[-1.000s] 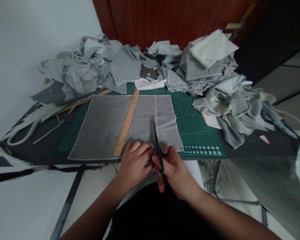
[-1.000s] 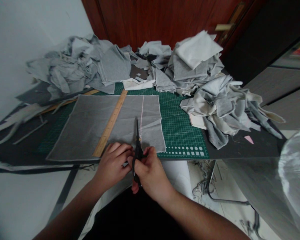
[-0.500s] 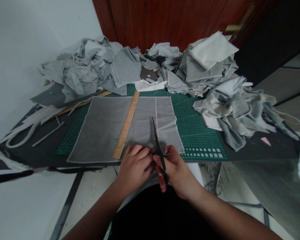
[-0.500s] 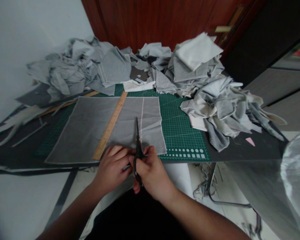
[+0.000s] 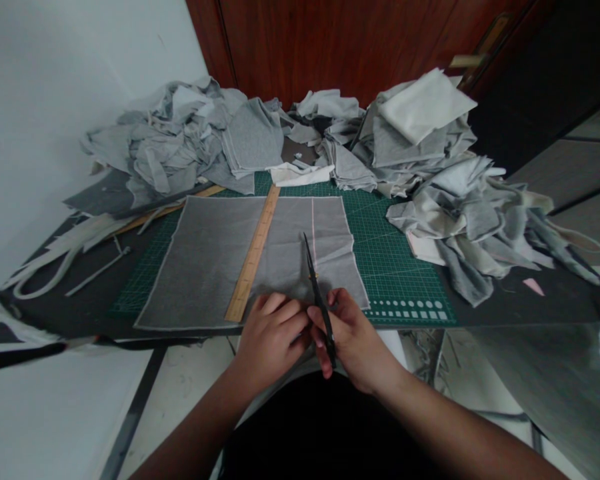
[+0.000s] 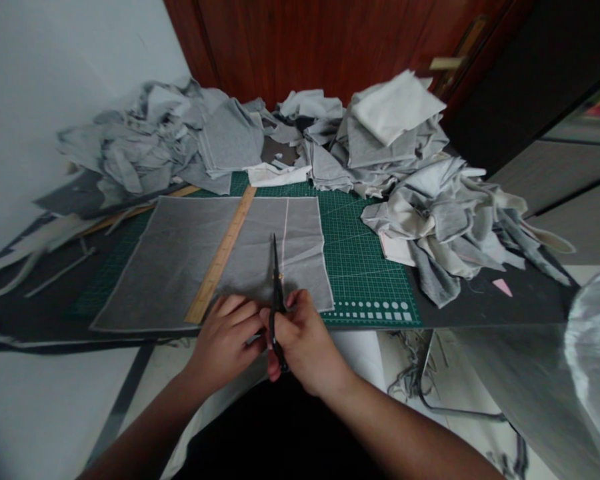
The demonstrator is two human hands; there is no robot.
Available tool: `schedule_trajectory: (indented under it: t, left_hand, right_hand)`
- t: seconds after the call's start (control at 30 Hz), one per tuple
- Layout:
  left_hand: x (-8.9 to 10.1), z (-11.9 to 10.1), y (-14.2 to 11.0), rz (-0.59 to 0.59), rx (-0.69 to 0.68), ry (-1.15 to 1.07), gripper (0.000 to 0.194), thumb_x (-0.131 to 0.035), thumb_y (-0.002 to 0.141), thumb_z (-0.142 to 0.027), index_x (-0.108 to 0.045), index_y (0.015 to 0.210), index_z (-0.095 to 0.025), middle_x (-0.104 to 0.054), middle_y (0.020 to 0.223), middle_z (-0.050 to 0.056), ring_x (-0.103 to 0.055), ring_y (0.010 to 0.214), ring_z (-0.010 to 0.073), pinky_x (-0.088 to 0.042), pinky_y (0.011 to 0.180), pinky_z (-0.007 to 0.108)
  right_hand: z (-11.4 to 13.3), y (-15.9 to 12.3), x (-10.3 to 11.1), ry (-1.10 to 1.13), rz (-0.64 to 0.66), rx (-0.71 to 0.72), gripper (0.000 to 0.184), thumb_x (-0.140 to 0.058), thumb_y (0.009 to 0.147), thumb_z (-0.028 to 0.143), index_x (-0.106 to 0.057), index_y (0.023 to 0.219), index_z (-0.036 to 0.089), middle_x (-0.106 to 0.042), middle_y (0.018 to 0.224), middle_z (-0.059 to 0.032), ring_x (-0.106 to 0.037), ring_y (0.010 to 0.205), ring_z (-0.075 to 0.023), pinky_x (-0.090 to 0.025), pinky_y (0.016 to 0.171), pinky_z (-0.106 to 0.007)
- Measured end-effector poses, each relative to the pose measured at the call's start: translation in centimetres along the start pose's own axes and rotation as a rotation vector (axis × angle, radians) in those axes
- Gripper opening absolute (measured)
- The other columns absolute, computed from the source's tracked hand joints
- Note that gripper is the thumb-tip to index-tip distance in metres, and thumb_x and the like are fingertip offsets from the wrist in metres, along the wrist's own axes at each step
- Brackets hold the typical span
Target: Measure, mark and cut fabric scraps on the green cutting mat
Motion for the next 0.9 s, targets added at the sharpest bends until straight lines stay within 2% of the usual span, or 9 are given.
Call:
schedule_trajectory:
  t: [0.2, 0.4, 0.53, 0.9]
  left_hand:
    - [0.1, 0.1, 0.0, -0.004, 0.007, -0.019, 0.01, -0.072, 0.085, -0.017, -0.067, 0.079, -0.023, -0.065, 0.077, 0.001, -0.052, 0.086, 0.0238, -0.036, 0.076, 0.039]
    - [0.0, 0.1, 0.1, 0.019, 0.028, -0.045, 0.008, -0.076, 0.085, -0.021, -0.07, 0.081, -0.024, -0.066, 0.078, 0.001, -0.052, 0.087, 0.0241, -0.037, 0.077, 0.039]
    - [-0.1, 0.3, 0.1, 0.032, 0.05, -0.063, 0.007, -0.077, 0.085, -0.022, -0.071, 0.083, -0.025, -0.068, 0.081, 0.0, -0.052, 0.088, 0.0237, -0.037, 0.078, 0.039]
    - [0.2, 0.2, 0.3, -0.001, 0.039, -0.084, 0.01, -0.077, 0.085, -0.022, -0.069, 0.08, -0.024, -0.071, 0.082, -0.001, -0.053, 0.088, 0.0237, -0.035, 0.079, 0.039]
  right_hand:
    - [0.3, 0.4, -0.1, 0.014, -0.027, -0.016, 0.063, -0.081, 0.076, 0.054, -0.027, 0.096, 0.028, -0.057, 0.056, 0.0145, -0.047, 0.029, -0.008, -0.037, 0.027, -0.014]
    - [0.7, 0.8, -0.4, 0.003, -0.012, 0.01, 0.06, -0.078, 0.079, 0.053, -0.026, 0.095, 0.028, -0.057, 0.053, 0.0148, -0.047, 0.03, -0.008, -0.039, 0.028, -0.014]
    - [0.9, 1.1, -0.1, -0.001, -0.035, -0.001, 0.063, -0.081, 0.075, 0.053, -0.026, 0.096, 0.028, -0.057, 0.055, 0.0156, -0.047, 0.029, -0.008, -0.038, 0.026, -0.014]
    - [1.0, 1.9, 0.0, -0.039, -0.022, -0.009, 0.067, -0.079, 0.073, 0.062, -0.025, 0.096, 0.028, -0.056, 0.051, 0.0145, -0.045, 0.028, -0.0095, -0.037, 0.027, -0.017]
Point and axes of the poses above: each hand's wrist, its own y-axis towards the middle knuckle, its own x-axis out of the back of the hand, z = x × y, the point moved 9 cm from there along y, towards the middle knuckle
